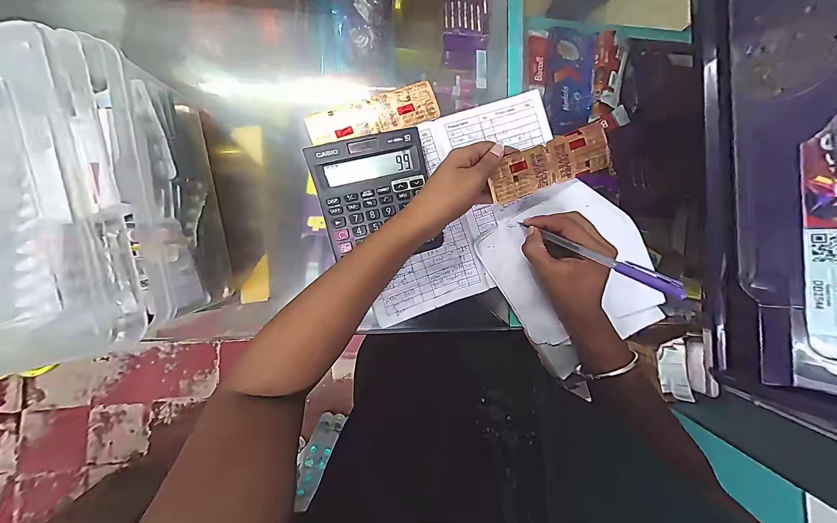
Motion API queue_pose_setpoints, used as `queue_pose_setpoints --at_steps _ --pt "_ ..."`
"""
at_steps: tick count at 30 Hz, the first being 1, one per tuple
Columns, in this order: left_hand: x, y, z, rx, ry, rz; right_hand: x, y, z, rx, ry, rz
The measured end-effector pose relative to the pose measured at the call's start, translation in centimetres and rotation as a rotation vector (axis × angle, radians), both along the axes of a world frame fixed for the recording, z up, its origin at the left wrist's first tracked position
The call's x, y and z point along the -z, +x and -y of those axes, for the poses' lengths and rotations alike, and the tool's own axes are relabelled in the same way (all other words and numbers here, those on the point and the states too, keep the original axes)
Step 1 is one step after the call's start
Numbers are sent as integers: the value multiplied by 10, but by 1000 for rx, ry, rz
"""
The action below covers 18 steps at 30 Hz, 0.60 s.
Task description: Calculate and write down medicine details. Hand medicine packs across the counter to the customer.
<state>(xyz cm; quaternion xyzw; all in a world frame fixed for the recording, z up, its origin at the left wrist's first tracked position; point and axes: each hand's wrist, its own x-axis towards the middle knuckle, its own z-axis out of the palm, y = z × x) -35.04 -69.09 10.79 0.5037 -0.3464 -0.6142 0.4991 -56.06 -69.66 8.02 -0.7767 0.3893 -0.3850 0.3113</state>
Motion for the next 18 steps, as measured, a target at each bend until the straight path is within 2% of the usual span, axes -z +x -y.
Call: queue_pose_setpoints --at_steps 18 --pt "-2 0 -1 -2 -15 -7 0 1 2 -1 18 51"
